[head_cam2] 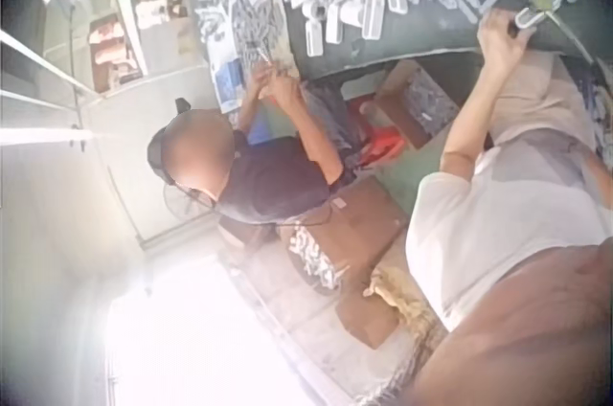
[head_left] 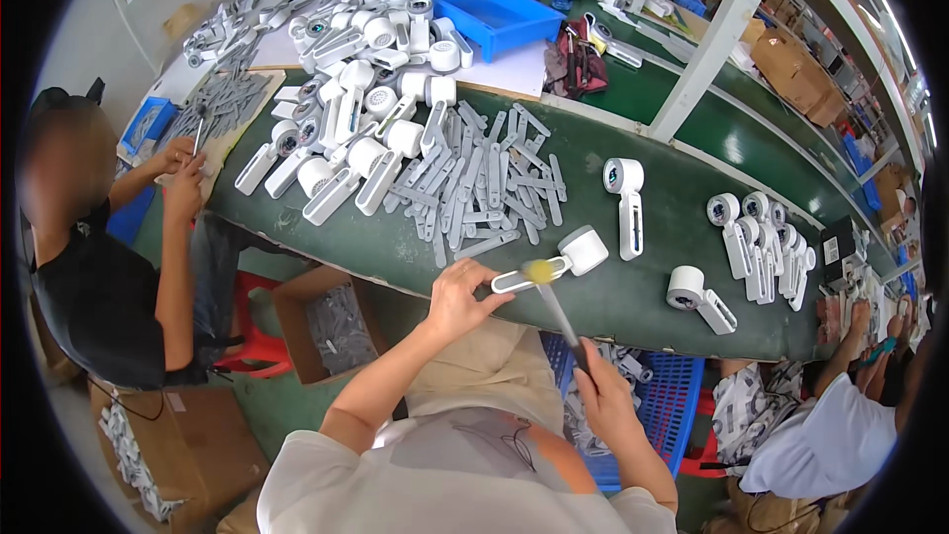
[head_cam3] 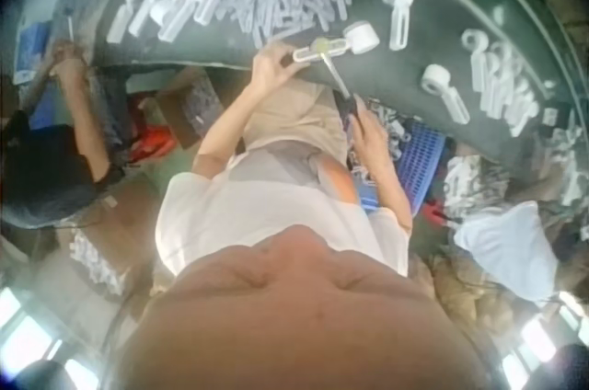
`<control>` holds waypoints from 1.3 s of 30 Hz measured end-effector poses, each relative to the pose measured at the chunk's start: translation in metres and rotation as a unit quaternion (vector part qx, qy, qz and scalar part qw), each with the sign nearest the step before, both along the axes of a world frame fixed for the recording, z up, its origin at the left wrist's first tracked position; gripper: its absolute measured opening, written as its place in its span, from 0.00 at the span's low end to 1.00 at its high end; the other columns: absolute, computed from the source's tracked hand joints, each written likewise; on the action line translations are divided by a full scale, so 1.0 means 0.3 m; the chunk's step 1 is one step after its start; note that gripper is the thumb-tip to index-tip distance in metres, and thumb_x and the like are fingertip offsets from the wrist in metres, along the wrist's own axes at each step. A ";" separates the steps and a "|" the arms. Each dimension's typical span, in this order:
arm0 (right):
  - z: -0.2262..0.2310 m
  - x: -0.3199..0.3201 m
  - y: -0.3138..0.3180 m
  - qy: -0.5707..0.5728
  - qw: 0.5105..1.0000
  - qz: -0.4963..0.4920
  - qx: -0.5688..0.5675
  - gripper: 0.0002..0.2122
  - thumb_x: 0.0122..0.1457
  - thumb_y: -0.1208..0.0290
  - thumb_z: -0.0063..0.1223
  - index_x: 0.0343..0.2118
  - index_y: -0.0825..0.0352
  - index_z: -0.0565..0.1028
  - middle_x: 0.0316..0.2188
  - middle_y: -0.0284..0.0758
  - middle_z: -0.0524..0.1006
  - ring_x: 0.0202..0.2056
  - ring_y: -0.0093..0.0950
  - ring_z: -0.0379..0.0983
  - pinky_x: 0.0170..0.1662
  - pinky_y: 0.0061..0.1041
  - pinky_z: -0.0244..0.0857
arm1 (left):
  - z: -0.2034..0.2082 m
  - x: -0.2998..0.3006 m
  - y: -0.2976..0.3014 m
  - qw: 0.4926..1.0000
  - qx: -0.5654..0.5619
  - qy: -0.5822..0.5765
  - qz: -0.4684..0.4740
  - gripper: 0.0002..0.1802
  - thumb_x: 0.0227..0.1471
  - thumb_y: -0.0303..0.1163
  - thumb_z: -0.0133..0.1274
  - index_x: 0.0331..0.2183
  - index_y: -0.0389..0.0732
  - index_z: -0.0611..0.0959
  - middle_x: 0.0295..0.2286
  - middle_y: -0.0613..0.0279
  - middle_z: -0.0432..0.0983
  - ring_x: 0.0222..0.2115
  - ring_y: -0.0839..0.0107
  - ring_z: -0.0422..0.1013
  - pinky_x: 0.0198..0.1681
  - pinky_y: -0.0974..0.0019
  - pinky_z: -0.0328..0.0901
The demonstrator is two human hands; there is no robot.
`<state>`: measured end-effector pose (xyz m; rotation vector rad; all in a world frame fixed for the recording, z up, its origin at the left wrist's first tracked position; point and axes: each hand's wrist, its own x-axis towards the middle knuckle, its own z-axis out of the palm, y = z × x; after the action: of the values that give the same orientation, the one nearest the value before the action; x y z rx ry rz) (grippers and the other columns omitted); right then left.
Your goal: Assembling handheld electronic devices at a factory production line by inserting components and tapping them into place with a mallet.
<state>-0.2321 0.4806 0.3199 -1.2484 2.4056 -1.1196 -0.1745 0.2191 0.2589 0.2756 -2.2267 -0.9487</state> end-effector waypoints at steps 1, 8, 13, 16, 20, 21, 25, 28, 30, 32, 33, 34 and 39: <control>-0.001 -0.006 -0.001 0.007 0.997 0.012 0.070 0.20 0.57 0.78 0.48 0.53 0.74 0.64 0.26 0.43 0.71 0.26 0.35 0.69 0.32 0.25 0.64 | -0.002 -0.007 -0.002 1.000 0.002 0.005 0.001 0.14 0.30 0.29 0.68 0.24 0.37 0.81 0.20 0.60 0.71 0.21 0.63 0.67 0.26 0.63 0.63; 0.024 0.023 -0.034 -0.014 0.996 0.033 0.080 0.22 0.55 0.78 0.51 0.54 0.69 0.64 0.31 0.48 0.73 0.31 0.45 0.71 0.35 0.33 0.66 | 0.003 -0.004 0.002 1.000 0.005 -0.014 0.010 0.13 0.31 0.30 0.68 0.22 0.39 0.80 0.19 0.62 0.72 0.22 0.64 0.69 0.26 0.62 0.63; 0.002 0.023 -0.025 -0.016 0.997 0.058 0.050 0.22 0.55 0.78 0.51 0.54 0.70 0.65 0.32 0.48 0.73 0.32 0.45 0.71 0.35 0.34 0.67 | -0.015 -0.006 -0.002 1.000 0.005 -0.009 0.010 0.13 0.31 0.29 0.67 0.22 0.39 0.79 0.19 0.62 0.72 0.22 0.64 0.69 0.26 0.63 0.63; -0.028 0.015 -0.020 -0.008 0.999 0.027 0.039 0.21 0.55 0.78 0.51 0.53 0.71 0.65 0.31 0.47 0.73 0.30 0.42 0.72 0.33 0.32 0.67 | 0.004 -0.003 0.002 0.999 0.016 -0.027 0.007 0.13 0.31 0.30 0.68 0.22 0.39 0.80 0.19 0.62 0.72 0.22 0.64 0.69 0.27 0.63 0.63; -0.032 -0.003 0.015 -0.032 0.998 -0.013 -0.044 0.21 0.56 0.79 0.50 0.53 0.70 0.66 0.28 0.45 0.73 0.26 0.37 0.70 0.33 0.27 0.65 | -0.004 -0.003 0.001 0.999 0.022 -0.032 0.005 0.13 0.31 0.30 0.68 0.23 0.40 0.81 0.20 0.63 0.73 0.23 0.65 0.69 0.28 0.64 0.64; -0.036 -0.015 0.023 -0.014 0.999 -0.027 -0.013 0.20 0.56 0.79 0.50 0.53 0.69 0.66 0.27 0.45 0.73 0.25 0.37 0.70 0.32 0.27 0.65 | -0.004 -0.003 0.002 0.999 0.023 -0.031 0.006 0.13 0.31 0.31 0.68 0.23 0.40 0.81 0.20 0.63 0.73 0.23 0.65 0.70 0.28 0.64 0.65; -0.042 -0.019 0.032 0.009 1.000 -0.024 -0.012 0.20 0.56 0.78 0.50 0.53 0.70 0.65 0.27 0.43 0.73 0.25 0.37 0.70 0.32 0.27 0.65 | -0.007 -0.010 0.004 0.999 0.024 -0.024 0.005 0.14 0.31 0.31 0.68 0.24 0.40 0.81 0.21 0.63 0.73 0.23 0.66 0.70 0.28 0.64 0.64; -0.041 0.016 -0.002 0.011 0.999 0.011 -0.047 0.21 0.56 0.77 0.50 0.54 0.69 0.65 0.31 0.46 0.74 0.29 0.41 0.72 0.33 0.30 0.67 | -0.007 -0.016 0.004 0.999 0.031 -0.025 0.000 0.14 0.31 0.31 0.68 0.24 0.39 0.81 0.20 0.62 0.73 0.23 0.65 0.70 0.28 0.64 0.64; -0.023 0.023 -0.006 -0.010 0.997 0.024 0.075 0.22 0.55 0.77 0.50 0.54 0.68 0.65 0.31 0.47 0.74 0.31 0.44 0.73 0.34 0.33 0.67 | 0.006 -0.018 0.006 0.999 0.003 -0.030 0.018 0.13 0.31 0.31 0.68 0.24 0.40 0.81 0.20 0.62 0.72 0.23 0.65 0.69 0.28 0.64 0.64; -0.042 0.007 -0.005 0.039 0.997 0.058 0.026 0.22 0.56 0.74 0.50 0.55 0.66 0.63 0.26 0.44 0.71 0.23 0.43 0.71 0.26 0.36 0.67 | 0.004 -0.018 -0.001 0.999 0.017 -0.039 0.007 0.13 0.32 0.30 0.67 0.24 0.39 0.81 0.20 0.62 0.72 0.23 0.65 0.69 0.28 0.64 0.64; -0.048 -0.005 -0.002 0.031 0.999 0.033 -0.004 0.22 0.57 0.74 0.50 0.55 0.67 0.64 0.28 0.46 0.73 0.27 0.44 0.72 0.30 0.35 0.68 | 0.005 -0.018 -0.001 0.998 0.031 -0.047 0.005 0.12 0.32 0.30 0.67 0.24 0.39 0.81 0.20 0.62 0.72 0.23 0.65 0.69 0.29 0.64 0.64; -0.046 -0.007 0.008 0.028 0.999 -0.001 -0.028 0.21 0.57 0.74 0.50 0.55 0.67 0.64 0.30 0.47 0.73 0.29 0.45 0.72 0.32 0.35 0.68 | 0.016 -0.017 0.003 0.998 0.030 -0.049 0.004 0.12 0.33 0.31 0.67 0.24 0.40 0.81 0.21 0.62 0.73 0.24 0.65 0.69 0.29 0.63 0.64; -0.058 -0.070 0.064 0.011 0.996 -0.085 -0.001 0.20 0.56 0.79 0.48 0.54 0.70 0.65 0.28 0.44 0.73 0.28 0.35 0.70 0.34 0.26 0.64 | 0.058 -0.006 0.019 0.994 -0.045 -0.096 0.017 0.14 0.35 0.32 0.65 0.27 0.39 0.81 0.26 0.58 0.74 0.31 0.60 0.70 0.34 0.60 0.64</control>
<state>-0.2531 0.4997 0.3026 -1.0781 2.5672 -1.1580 -0.1763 0.2247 0.2764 0.3758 -2.4241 -0.8318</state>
